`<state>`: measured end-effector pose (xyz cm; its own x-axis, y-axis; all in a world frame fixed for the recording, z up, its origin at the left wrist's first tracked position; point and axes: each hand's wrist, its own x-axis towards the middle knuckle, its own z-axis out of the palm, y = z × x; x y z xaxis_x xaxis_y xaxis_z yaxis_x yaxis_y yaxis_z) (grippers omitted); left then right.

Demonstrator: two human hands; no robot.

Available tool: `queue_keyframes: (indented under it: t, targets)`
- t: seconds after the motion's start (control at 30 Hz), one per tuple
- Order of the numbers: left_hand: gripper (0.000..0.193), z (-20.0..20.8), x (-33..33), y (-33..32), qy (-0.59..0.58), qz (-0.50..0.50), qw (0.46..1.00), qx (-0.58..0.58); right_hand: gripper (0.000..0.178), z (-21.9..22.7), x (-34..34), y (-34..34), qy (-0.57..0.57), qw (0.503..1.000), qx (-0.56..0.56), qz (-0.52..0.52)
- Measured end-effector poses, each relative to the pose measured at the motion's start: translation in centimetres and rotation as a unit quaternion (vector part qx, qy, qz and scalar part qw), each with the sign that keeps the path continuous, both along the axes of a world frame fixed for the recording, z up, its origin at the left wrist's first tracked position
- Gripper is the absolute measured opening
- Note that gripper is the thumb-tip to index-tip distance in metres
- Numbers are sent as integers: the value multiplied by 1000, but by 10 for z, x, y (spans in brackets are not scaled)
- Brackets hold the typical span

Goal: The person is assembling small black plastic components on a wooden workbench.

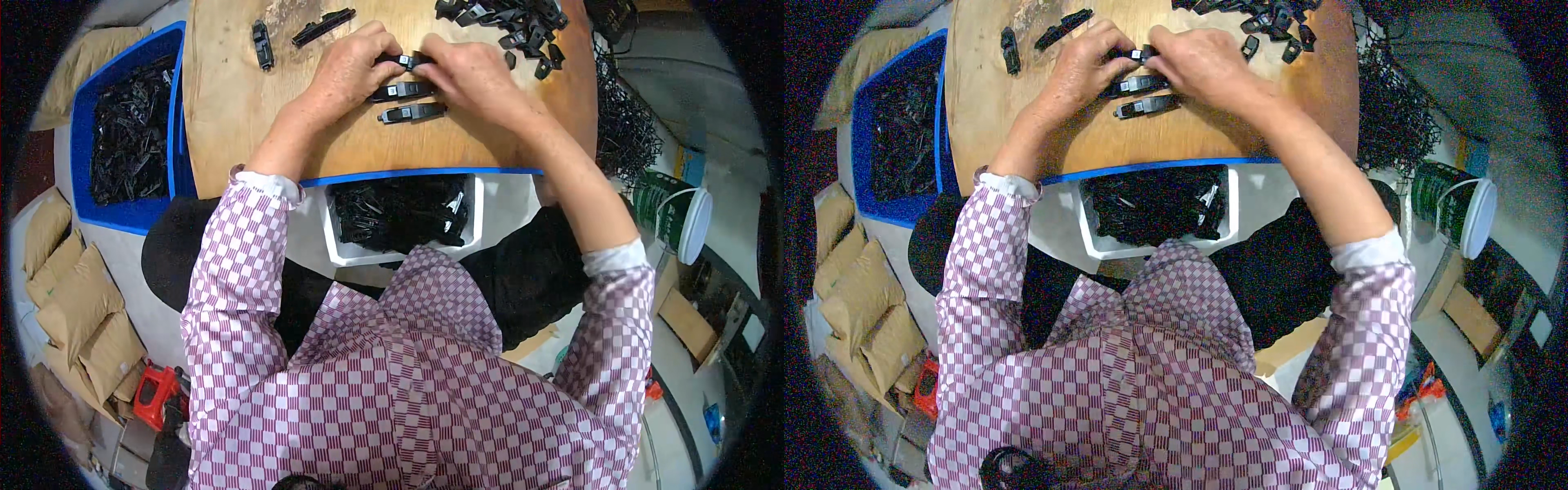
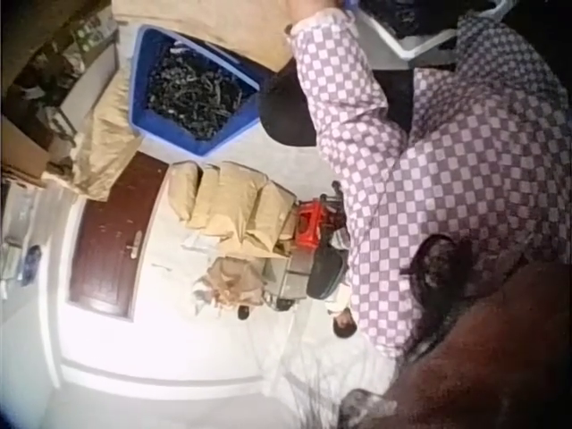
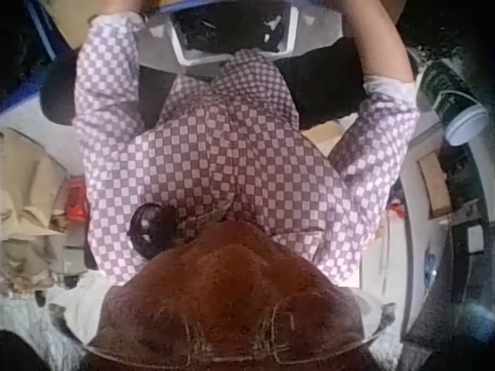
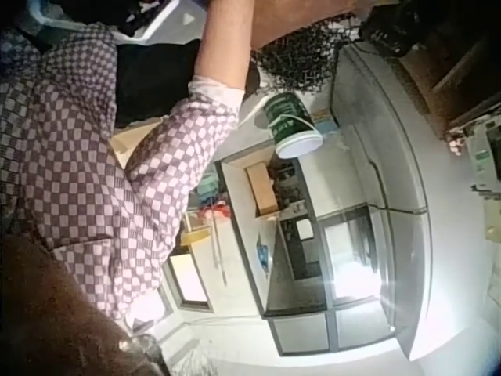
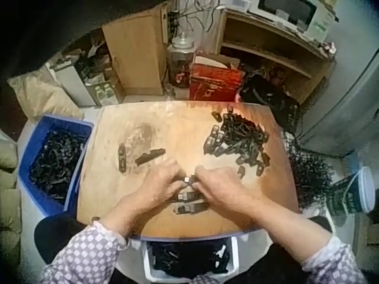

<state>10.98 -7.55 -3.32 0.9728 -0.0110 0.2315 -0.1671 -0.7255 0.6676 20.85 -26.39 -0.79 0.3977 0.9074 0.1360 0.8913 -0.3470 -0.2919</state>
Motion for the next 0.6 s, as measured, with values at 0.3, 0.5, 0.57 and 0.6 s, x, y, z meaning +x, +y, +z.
queue_keyframes:
  t: [0.3, 0.5, 0.57, 0.6]
  targets:
    - [15, -9, -2, 10, -23, -20, 999, -13, 24, -14, 1, -3, 39, 997, 64, 3]
    - [14, -1, -10, 5, -19, 7, 1000, -1, 21, -1, 3, -20, 23, 997, 64, -47]
    - [14, -2, -10, 4, -13, 19, 1000, 6, 21, 1, 3, -17, 14, 998, 42, -48]
    - [14, -1, -10, 4, -12, 19, 1000, 13, 21, 2, 2, -14, 10, 999, 27, -33]
